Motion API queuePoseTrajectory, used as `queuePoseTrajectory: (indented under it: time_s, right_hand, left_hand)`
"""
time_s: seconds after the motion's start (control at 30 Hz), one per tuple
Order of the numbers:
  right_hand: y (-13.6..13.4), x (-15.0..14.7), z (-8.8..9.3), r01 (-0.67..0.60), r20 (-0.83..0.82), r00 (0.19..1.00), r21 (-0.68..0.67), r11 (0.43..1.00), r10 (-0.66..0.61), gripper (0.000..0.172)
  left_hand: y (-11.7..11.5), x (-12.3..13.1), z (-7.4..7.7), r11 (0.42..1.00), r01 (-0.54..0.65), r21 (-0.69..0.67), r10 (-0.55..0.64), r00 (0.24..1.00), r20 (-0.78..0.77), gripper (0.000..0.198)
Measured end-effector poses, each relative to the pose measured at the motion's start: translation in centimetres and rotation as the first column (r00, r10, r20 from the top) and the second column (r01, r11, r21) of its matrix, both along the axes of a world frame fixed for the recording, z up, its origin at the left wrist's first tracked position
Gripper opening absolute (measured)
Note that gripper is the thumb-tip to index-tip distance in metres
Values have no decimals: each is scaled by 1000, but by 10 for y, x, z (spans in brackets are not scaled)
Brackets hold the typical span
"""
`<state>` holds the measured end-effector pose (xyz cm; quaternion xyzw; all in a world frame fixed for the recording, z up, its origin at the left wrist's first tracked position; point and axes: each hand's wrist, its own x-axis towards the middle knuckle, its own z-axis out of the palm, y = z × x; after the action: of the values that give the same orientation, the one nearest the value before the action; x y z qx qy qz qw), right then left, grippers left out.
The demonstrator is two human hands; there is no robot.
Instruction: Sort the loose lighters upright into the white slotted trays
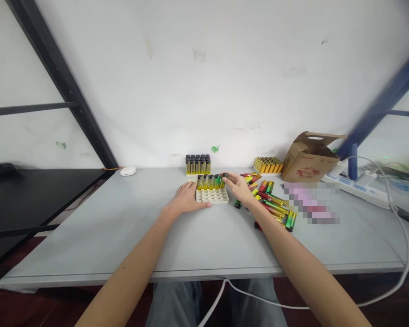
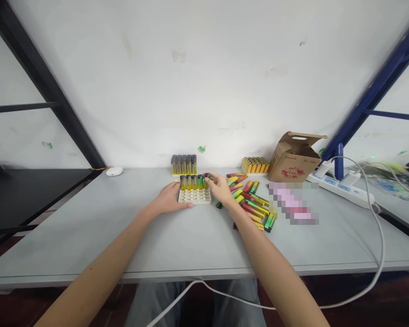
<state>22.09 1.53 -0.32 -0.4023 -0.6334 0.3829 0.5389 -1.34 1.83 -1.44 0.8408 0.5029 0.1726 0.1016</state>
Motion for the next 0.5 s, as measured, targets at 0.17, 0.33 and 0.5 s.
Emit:
queuePoseTrajectory:
  time_s: [0.17, 0.33, 0.5]
  right_hand:
    - [3, 5, -3, 59, 157, 985, 58, 997, -67, 25]
    - [3, 3, -8, 31, 259, 964, 112, 993, -59, 25]
    - [-2, 4, -2, 141, 374, 914, 72, 987, -158, 39]
  left_hand:
    - [2, -6, 5, 996, 81, -32, -81, 997, 3, 85]
    - [0, -7, 5, 997, 67, -41, -66, 998, 12, 85]
    - [0, -6, 6, 997, 71, -21, -71, 997, 5, 84]
